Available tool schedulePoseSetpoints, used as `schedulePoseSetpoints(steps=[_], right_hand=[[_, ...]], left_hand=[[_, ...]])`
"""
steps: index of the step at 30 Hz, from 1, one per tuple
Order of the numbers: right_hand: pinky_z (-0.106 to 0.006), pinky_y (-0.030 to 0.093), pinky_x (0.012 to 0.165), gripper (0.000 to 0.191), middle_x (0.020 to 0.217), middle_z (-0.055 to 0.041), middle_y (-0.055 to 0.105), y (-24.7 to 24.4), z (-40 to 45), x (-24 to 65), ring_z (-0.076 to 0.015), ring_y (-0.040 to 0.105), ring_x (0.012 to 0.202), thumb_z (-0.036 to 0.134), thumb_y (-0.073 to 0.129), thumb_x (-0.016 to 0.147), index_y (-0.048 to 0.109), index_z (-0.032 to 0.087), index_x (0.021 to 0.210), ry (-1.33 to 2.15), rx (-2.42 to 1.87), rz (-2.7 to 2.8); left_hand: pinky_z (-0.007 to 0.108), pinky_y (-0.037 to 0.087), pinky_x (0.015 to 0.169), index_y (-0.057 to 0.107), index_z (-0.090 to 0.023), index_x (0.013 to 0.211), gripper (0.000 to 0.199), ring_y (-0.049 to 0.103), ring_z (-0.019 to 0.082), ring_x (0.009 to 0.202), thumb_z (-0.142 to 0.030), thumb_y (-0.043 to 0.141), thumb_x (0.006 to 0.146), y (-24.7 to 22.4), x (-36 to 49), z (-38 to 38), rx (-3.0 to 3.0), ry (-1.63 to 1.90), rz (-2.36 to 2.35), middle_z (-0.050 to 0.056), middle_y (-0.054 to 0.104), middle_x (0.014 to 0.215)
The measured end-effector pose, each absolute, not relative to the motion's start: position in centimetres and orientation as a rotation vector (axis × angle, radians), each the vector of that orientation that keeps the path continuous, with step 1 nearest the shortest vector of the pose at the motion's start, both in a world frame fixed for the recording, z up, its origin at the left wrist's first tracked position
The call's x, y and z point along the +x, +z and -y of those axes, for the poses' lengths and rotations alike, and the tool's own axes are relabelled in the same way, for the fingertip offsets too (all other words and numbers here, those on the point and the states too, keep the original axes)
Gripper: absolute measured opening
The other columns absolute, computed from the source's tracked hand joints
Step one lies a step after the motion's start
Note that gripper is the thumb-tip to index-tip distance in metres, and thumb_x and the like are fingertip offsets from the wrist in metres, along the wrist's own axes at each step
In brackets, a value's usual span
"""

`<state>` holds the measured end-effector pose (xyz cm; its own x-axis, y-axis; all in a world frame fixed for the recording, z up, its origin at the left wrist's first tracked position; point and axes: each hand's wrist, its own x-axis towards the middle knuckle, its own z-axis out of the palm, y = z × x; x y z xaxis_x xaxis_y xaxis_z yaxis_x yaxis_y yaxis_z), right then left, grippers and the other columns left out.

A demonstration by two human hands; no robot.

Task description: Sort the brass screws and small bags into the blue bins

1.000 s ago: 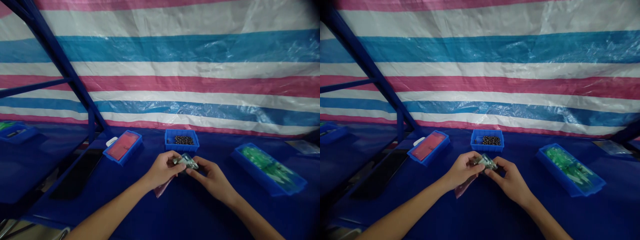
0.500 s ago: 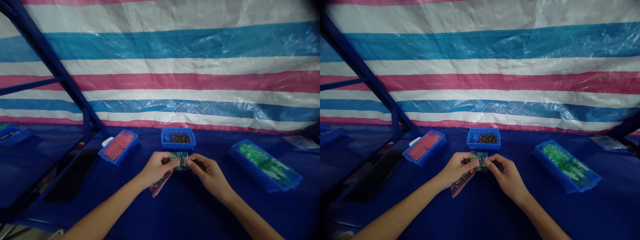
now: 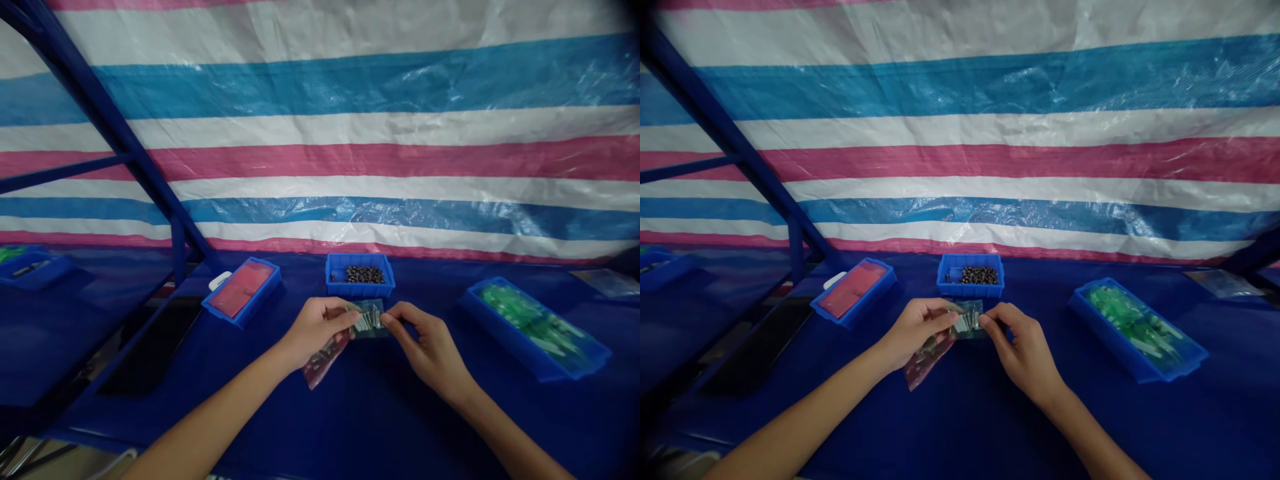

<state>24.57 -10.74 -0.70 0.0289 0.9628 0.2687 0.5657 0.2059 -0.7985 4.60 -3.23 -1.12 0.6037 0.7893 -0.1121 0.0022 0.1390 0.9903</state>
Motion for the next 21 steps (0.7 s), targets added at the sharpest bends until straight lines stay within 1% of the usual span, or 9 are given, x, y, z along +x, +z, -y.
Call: schedulePoseSetpoints(steps=[4,8,10,12,14,18,21], right_hand=[[-0.025,0.035,0.061,0.028,0.068,0.0019,0.05,-0.92,10.74,24.41,-0.0131,0.045,0.064,0.038,0.049,0.096,0.054,0.02,0.075,0.59,-1.429,1.595],[-0.025,0.034,0.06,0.026,0.069,0.0023,0.047,-1.2,10.76,24.23,-0.0128,0.043,0.065,0.037,0.049,0.096,0.051,0.02,0.076,0.617,-1.39,1.582],[-0.025,0.035,0.062,0.025,0.07,0.0021,0.048,-1.27,10.74,24.26,-0.0129,0.044,0.066,0.036,0.049,0.096,0.051,0.02,0.076,0.629,-1.38,1.595],[-0.025,0.036,0.064,0.025,0.071,0.0021,0.049,-1.26,10.69,24.31,-0.013,0.045,0.067,0.036,0.049,0.096,0.052,0.02,0.076,0.654,-1.374,1.606],[-0.025,0.037,0.064,0.024,0.072,0.0021,0.05,-1.22,10.66,24.31,-0.013,0.046,0.068,0.036,0.05,0.096,0.053,0.02,0.078,0.691,-1.371,1.617],[-0.025,0.038,0.066,0.024,0.073,0.0018,0.052,-1.08,10.69,24.15,-0.0131,0.047,0.069,0.037,0.051,0.095,0.054,0.02,0.078,0.756,-1.354,1.652],[-0.025,0.039,0.066,0.024,0.074,0.0014,0.054,-0.96,10.73,24.05,-0.0135,0.048,0.069,0.037,0.05,0.096,0.056,0.021,0.078,0.774,-1.346,1.669]], left_hand=[[0.019,0.04,0.053,0.069,-0.01,0.093,0.031,0.054,0.007,0.052,-0.036,0.076,0.078,-1.32,4.67,3.19,1.199,0.649,-0.712,0.004,0.065,0.065],[0.021,0.045,0.054,0.068,-0.01,0.082,0.029,0.058,0.009,0.055,-0.037,0.076,0.077,-1.47,4.74,3.27,1.2,0.675,-0.729,0.006,0.067,0.07],[0.021,0.045,0.054,0.066,-0.01,0.08,0.028,0.058,0.009,0.055,-0.037,0.075,0.078,-1.47,4.71,3.3,1.242,0.691,-0.739,0.006,0.068,0.072],[0.019,0.043,0.052,0.065,-0.011,0.079,0.026,0.056,0.008,0.053,-0.035,0.074,0.078,-1.43,4.65,3.3,1.287,0.709,-0.748,0.004,0.067,0.068],[0.018,0.041,0.05,0.063,-0.012,0.081,0.024,0.054,0.007,0.05,-0.034,0.073,0.079,-1.37,4.61,3.31,1.32,0.717,-0.743,0.002,0.064,0.065],[0.019,0.04,0.05,0.064,-0.013,0.092,0.028,0.052,0.007,0.05,-0.038,0.071,0.081,-1.36,4.66,3.46,1.327,0.682,-0.704,0.001,0.063,0.068],[0.02,0.04,0.051,0.064,-0.012,0.09,0.033,0.053,0.008,0.052,-0.043,0.071,0.081,-1.46,4.68,3.51,1.349,0.652,-0.73,0.0,0.061,0.066]])
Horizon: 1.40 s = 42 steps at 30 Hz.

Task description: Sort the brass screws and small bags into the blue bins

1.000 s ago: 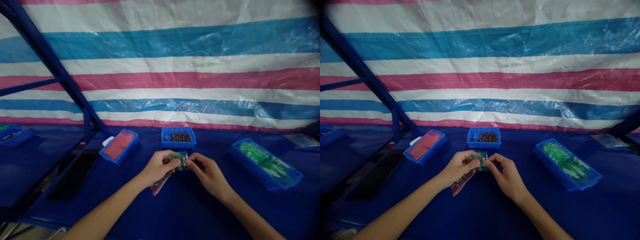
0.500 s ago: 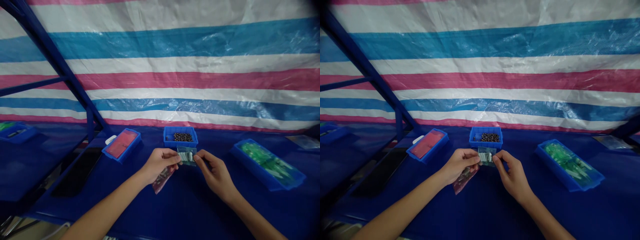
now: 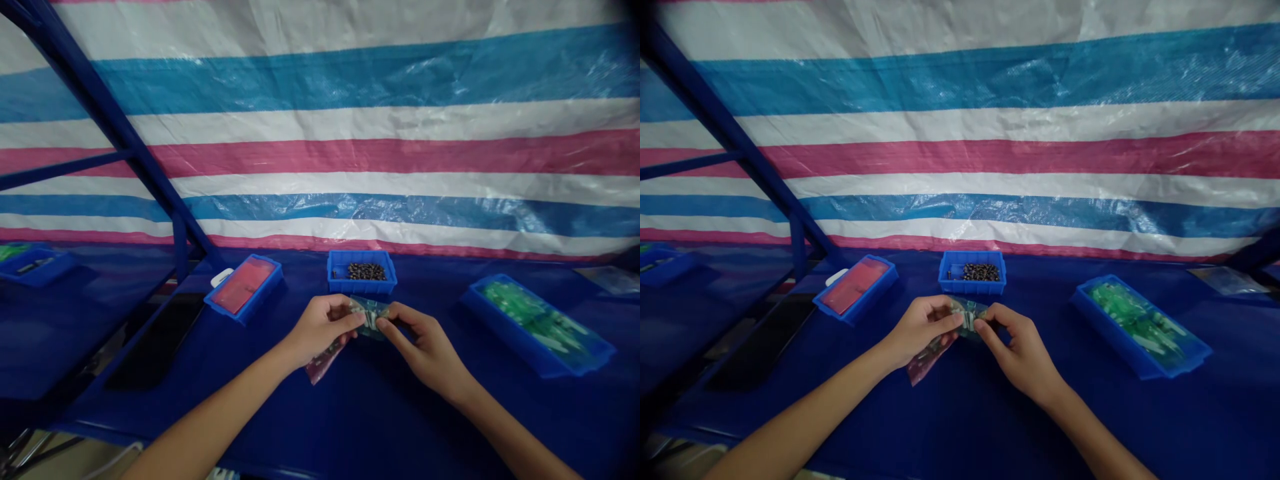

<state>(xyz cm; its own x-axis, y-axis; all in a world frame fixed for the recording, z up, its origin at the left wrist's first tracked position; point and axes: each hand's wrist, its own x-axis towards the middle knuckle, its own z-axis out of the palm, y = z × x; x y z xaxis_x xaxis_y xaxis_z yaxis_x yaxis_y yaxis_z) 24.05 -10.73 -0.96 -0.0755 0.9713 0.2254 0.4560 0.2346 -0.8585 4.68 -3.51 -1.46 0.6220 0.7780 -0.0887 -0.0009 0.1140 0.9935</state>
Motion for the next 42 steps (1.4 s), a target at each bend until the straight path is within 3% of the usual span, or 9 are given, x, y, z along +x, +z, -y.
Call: schedulePoseSetpoints(steps=[11,20,31,35,42], right_hand=[[-0.026,0.042,0.063,0.026,0.074,0.0002,0.06,-0.88,10.84,23.97,-0.0147,0.052,0.069,0.044,0.057,0.091,0.061,0.02,0.081,0.815,-1.417,1.73],[-0.028,0.049,0.075,0.023,0.084,-0.0008,0.066,-1.17,10.76,24.19,-0.0171,0.061,0.081,0.042,0.06,0.089,0.063,0.02,0.083,1.018,-1.303,1.559],[-0.027,0.049,0.071,0.026,0.087,-0.0025,0.067,-0.52,10.73,24.34,-0.0163,0.06,0.079,0.044,0.057,0.091,0.064,0.02,0.096,1.077,-1.311,1.637],[-0.026,0.047,0.067,0.026,0.08,-0.0017,0.065,-0.37,10.72,24.45,-0.0153,0.058,0.075,0.044,0.056,0.091,0.064,0.019,0.089,1.097,-1.304,1.654],[-0.028,0.049,0.07,0.025,0.084,-0.003,0.067,-0.46,10.58,24.67,-0.0163,0.06,0.077,0.043,0.058,0.09,0.064,0.019,0.091,1.083,-1.277,1.596]], left_hand=[[0.021,0.042,0.059,0.067,-0.014,0.089,0.025,0.056,0.01,0.062,-0.035,0.074,0.079,-1.91,4.89,3.93,1.415,0.663,-0.738,0.001,0.064,0.071],[0.023,0.044,0.063,0.067,-0.013,0.094,0.031,0.058,0.011,0.066,-0.037,0.076,0.076,-1.68,4.97,3.99,1.399,0.612,-0.701,0.003,0.064,0.078],[0.023,0.042,0.054,0.068,-0.017,0.088,0.025,0.061,0.016,0.06,-0.041,0.069,0.08,-1.55,4.62,4.29,1.573,0.49,-0.764,0.001,0.062,0.064],[0.023,0.043,0.055,0.069,-0.017,0.089,0.026,0.061,0.016,0.062,-0.042,0.067,0.082,-1.48,4.71,4.37,1.6,0.498,-0.761,0.002,0.063,0.067],[0.022,0.042,0.06,0.069,-0.014,0.094,0.025,0.056,0.011,0.063,-0.037,0.063,0.087,-1.02,4.79,4.21,1.569,0.571,-0.714,0.002,0.064,0.074]])
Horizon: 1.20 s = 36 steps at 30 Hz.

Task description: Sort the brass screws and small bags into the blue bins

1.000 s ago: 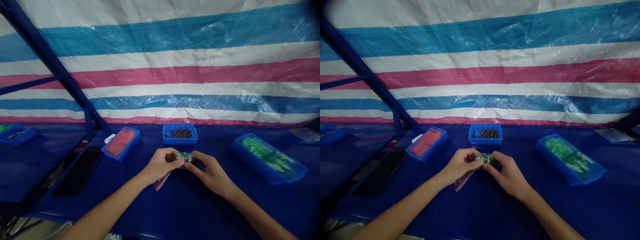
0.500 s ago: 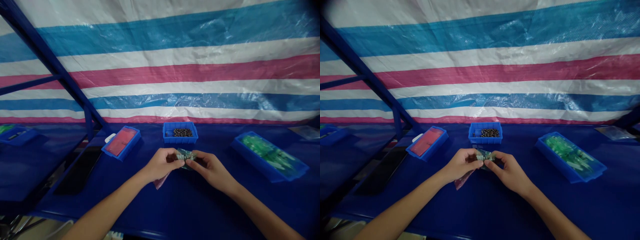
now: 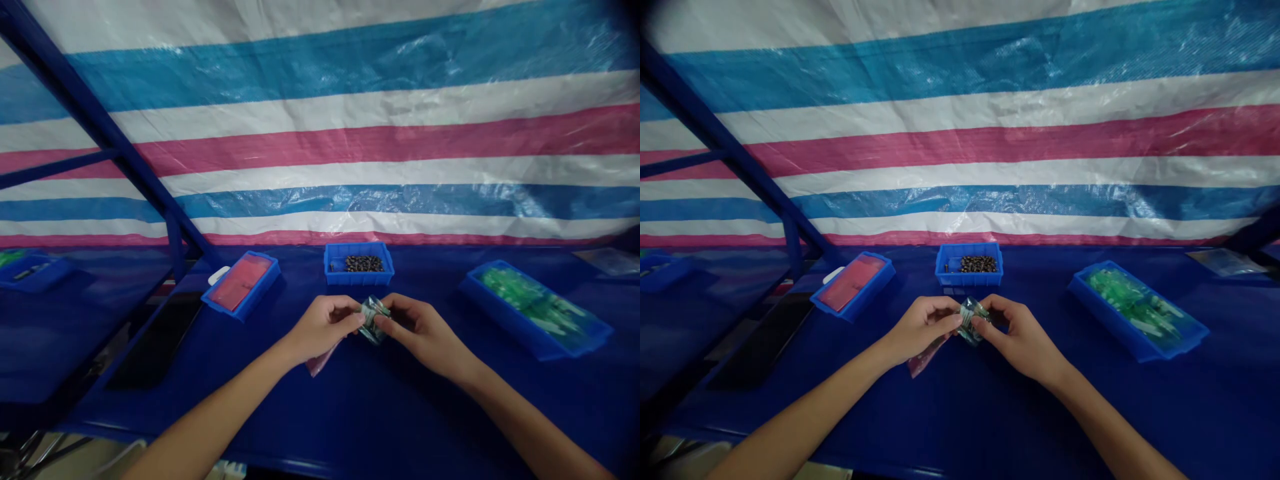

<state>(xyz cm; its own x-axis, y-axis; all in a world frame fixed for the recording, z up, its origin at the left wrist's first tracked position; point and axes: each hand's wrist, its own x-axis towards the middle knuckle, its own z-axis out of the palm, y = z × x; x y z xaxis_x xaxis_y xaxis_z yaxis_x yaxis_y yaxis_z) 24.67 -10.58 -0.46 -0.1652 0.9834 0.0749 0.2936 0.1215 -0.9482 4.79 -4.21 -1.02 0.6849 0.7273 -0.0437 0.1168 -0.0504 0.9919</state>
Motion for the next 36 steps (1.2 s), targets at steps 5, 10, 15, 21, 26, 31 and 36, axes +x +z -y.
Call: schedulePoseSetpoints(steps=[5,10,15,21,26,31,36], right_hand=[[-0.027,0.049,0.072,0.024,0.083,-0.0026,0.067,-0.4,10.6,24.8,-0.0163,0.061,0.077,0.043,0.065,0.084,0.064,0.02,0.086,0.982,-1.297,1.554],[-0.027,0.048,0.073,0.018,0.083,-0.0011,0.065,-0.4,10.7,24.9,-0.0154,0.06,0.078,0.039,0.067,0.084,0.065,0.021,0.085,0.958,-1.26,1.56],[-0.027,0.047,0.074,0.017,0.083,-0.0006,0.065,-0.4,10.7,24.9,-0.015,0.059,0.078,0.038,0.068,0.083,0.065,0.022,0.085,0.951,-1.229,1.582],[-0.026,0.047,0.071,0.018,0.085,-0.0006,0.069,0.0,10.8,24.6,-0.0153,0.062,0.077,0.04,0.061,0.089,0.064,0.022,0.093,0.923,-1.319,1.733],[-0.026,0.047,0.067,0.019,0.083,-0.001,0.071,-0.1,10.4,25.0,-0.0152,0.064,0.073,0.038,0.055,0.093,0.065,0.022,0.093,0.768,-1.391,1.782],[-0.029,0.047,0.064,0.027,0.083,-0.0053,0.071,0.8,9.6,29.8,-0.0191,0.064,0.069,0.044,0.059,0.088,0.066,0.02,0.099,0.034,-1.68,1.512],[-0.035,0.044,0.067,0.032,0.083,-0.0108,0.072,2.5,10.8,37.5,-0.0254,0.065,0.069,0.047,0.058,0.086,0.068,0.018,0.098,-0.486,-1.965,1.25]], left_hand=[[0.023,0.044,0.065,0.068,-0.016,0.099,0.022,0.06,0.013,0.072,-0.031,0.067,0.084,-1.0,4.9,4.1,1.594,0.61,-0.674,0.004,0.068,0.086],[0.023,0.044,0.068,0.069,-0.016,0.095,0.018,0.06,0.013,0.072,-0.026,0.071,0.081,-1.1,4.9,3.9,1.604,0.61,-0.693,0.003,0.068,0.085],[0.024,0.045,0.068,0.069,-0.016,0.094,0.018,0.061,0.013,0.073,-0.028,0.071,0.081,-1.2,4.9,3.9,1.599,0.621,-0.695,0.003,0.069,0.085],[0.025,0.045,0.069,0.07,-0.016,0.094,0.019,0.062,0.016,0.078,-0.031,0.069,0.083,-1.2,4.7,4.1,1.748,0.583,-0.744,0.005,0.07,0.088],[0.025,0.045,0.067,0.07,-0.018,0.099,0.022,0.061,0.016,0.076,-0.035,0.061,0.089,-1.2,4.8,4.1,1.917,0.593,-0.822,0.004,0.069,0.088],[0.026,0.047,0.071,0.067,-0.022,0.109,0.025,0.063,0.017,0.081,-0.035,0.055,0.093,-1.1,4.6,3.1,1.937,0.769,-0.961,0.003,0.07,0.094],[0.025,0.046,0.068,0.068,-0.022,0.105,0.021,0.062,0.015,0.079,-0.032,0.053,0.093,-1.1,4.1,2.0,2.036,0.85,-1.007,0.001,0.07,0.092]])
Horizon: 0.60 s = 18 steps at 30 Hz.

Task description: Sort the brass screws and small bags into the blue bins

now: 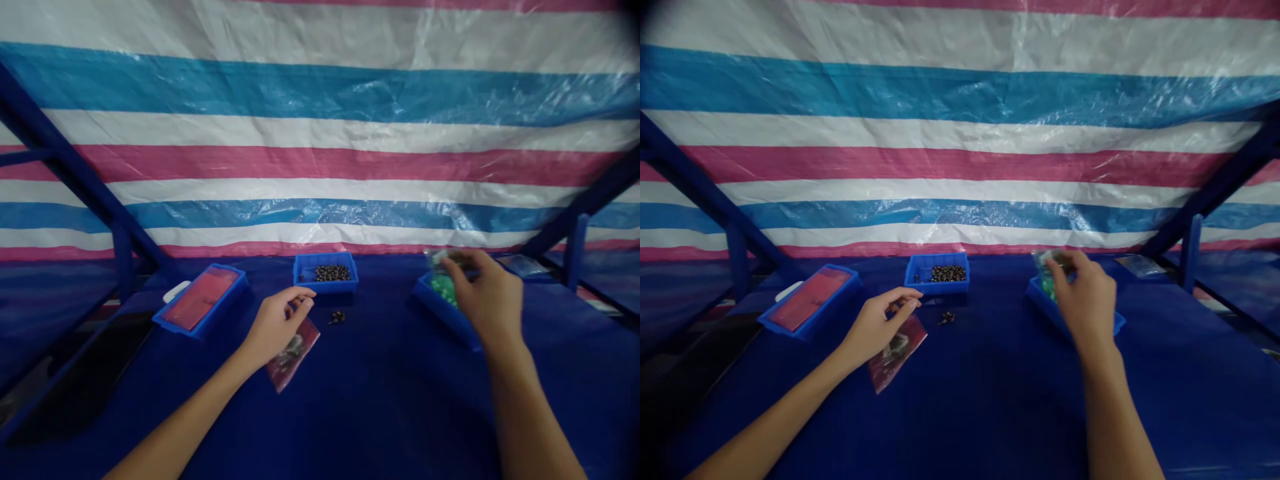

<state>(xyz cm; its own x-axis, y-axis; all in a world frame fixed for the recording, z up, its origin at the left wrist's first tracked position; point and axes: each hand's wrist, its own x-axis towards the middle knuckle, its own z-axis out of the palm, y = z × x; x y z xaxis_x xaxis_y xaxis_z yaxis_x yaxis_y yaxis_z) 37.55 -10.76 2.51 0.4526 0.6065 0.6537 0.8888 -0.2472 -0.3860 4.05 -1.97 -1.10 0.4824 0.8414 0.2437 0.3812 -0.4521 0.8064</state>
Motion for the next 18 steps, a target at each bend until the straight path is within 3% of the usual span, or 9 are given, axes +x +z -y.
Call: schedulePoseSetpoints(steps=[7,13,16,18], right_hand=[[-0.039,0.04,0.065,0.03,0.082,-0.0145,0.073,2.3,12.7,42.9,-0.0328,0.065,0.074,0.039,0.053,0.088,0.073,0.019,0.098,-0.442,-2.187,1.105],[-0.039,0.038,0.059,0.035,0.072,-0.0132,0.07,0.2,12.3,45.2,-0.0271,0.058,0.058,0.047,0.057,0.084,0.077,0.02,0.093,-0.328,-2.264,1.193],[-0.038,0.037,0.057,0.03,0.068,-0.0124,0.068,-0.9,11.9,45.9,-0.0242,0.056,0.054,0.044,0.061,0.082,0.078,0.02,0.082,-0.265,-2.25,1.37],[-0.039,0.038,0.06,0.031,0.069,-0.0142,0.066,-0.8,11.7,45.5,-0.0269,0.058,0.06,0.042,0.059,0.085,0.078,0.018,0.084,-0.462,-2.174,1.444]], left_hand=[[0.024,0.045,0.064,0.067,-0.023,0.104,0.02,0.057,0.012,0.066,-0.029,0.05,0.095,-1.0,3.9,1.9,2.238,0.833,-1.03,0.0,0.067,0.086],[0.037,0.046,0.086,0.067,-0.019,0.102,0.026,0.061,0.022,0.093,-0.029,0.043,0.098,-0.4,2.9,1.3,2.796,0.607,-1.085,0.006,0.068,0.098],[0.041,0.046,0.08,0.067,-0.017,0.092,0.035,0.062,0.028,0.09,-0.043,0.045,0.096,0.4,2.2,1.6,2.963,0.321,-1.238,0.009,0.067,0.091],[0.039,0.046,0.072,0.066,-0.016,0.087,0.046,0.064,0.03,0.083,-0.059,0.048,0.09,0.9,1.9,2.0,2.907,0.181,-1.332,0.01,0.067,0.086]])
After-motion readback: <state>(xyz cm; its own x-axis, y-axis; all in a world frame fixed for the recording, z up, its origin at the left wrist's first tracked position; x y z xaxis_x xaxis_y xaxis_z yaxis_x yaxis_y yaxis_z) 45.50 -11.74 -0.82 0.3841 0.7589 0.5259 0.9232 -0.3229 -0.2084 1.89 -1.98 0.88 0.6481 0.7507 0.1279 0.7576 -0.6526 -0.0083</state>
